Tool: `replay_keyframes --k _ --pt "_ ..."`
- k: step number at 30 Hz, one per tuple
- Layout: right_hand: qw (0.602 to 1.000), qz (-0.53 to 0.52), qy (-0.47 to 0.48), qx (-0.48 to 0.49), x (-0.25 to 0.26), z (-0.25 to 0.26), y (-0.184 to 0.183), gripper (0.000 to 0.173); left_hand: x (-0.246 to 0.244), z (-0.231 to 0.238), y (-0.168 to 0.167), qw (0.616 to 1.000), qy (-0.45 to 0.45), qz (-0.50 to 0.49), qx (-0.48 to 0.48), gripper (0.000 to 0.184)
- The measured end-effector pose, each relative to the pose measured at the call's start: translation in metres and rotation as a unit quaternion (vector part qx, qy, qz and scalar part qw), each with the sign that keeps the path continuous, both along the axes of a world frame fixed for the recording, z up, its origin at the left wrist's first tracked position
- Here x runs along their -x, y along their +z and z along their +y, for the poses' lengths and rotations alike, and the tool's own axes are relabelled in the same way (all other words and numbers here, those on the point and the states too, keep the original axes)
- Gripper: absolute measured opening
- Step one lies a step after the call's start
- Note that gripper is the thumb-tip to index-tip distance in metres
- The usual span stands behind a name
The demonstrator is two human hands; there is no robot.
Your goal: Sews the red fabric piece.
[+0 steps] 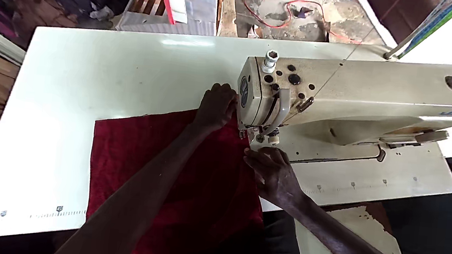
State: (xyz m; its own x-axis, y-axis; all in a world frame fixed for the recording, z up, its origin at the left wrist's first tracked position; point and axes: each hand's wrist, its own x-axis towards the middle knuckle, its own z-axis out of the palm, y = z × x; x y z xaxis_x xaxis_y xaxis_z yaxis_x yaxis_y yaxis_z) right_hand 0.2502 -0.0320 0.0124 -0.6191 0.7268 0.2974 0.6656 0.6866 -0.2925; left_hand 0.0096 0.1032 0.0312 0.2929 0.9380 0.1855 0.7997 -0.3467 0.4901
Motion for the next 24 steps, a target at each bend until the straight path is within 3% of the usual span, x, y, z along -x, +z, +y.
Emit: replay_keyframes --k 10,14,17,21,24 --pt "1.0 0.004 -0.024 -0.007 0.011 0.018 -0.008 0.04 0.008 0.03 0.016 0.998 -0.014 0.012 0.063 0.021" --pt "1.0 0.005 -0.024 -0.006 0.011 0.018 -0.011 0.041 0.013 0.041 -0.006 0.999 -0.036 -0.003 -0.021 0.017" --pt "0.998 0.063 -0.015 0.016 0.008 0.018 -0.013 0.04 0.013 0.036 0.002 0.999 -0.034 0.021 -0.005 0.019" --pt "0.975 0.205 -0.024 0.077 -0.005 -0.013 -0.003 0.042 0.031 -0.023 0.015 0.999 0.0 -0.009 0.035 0.057" --pt "0.934 0.323 -0.085 0.127 -0.023 -0.068 -0.002 0.032 0.08 -0.108 0.008 0.998 0.064 0.014 0.009 0.064"
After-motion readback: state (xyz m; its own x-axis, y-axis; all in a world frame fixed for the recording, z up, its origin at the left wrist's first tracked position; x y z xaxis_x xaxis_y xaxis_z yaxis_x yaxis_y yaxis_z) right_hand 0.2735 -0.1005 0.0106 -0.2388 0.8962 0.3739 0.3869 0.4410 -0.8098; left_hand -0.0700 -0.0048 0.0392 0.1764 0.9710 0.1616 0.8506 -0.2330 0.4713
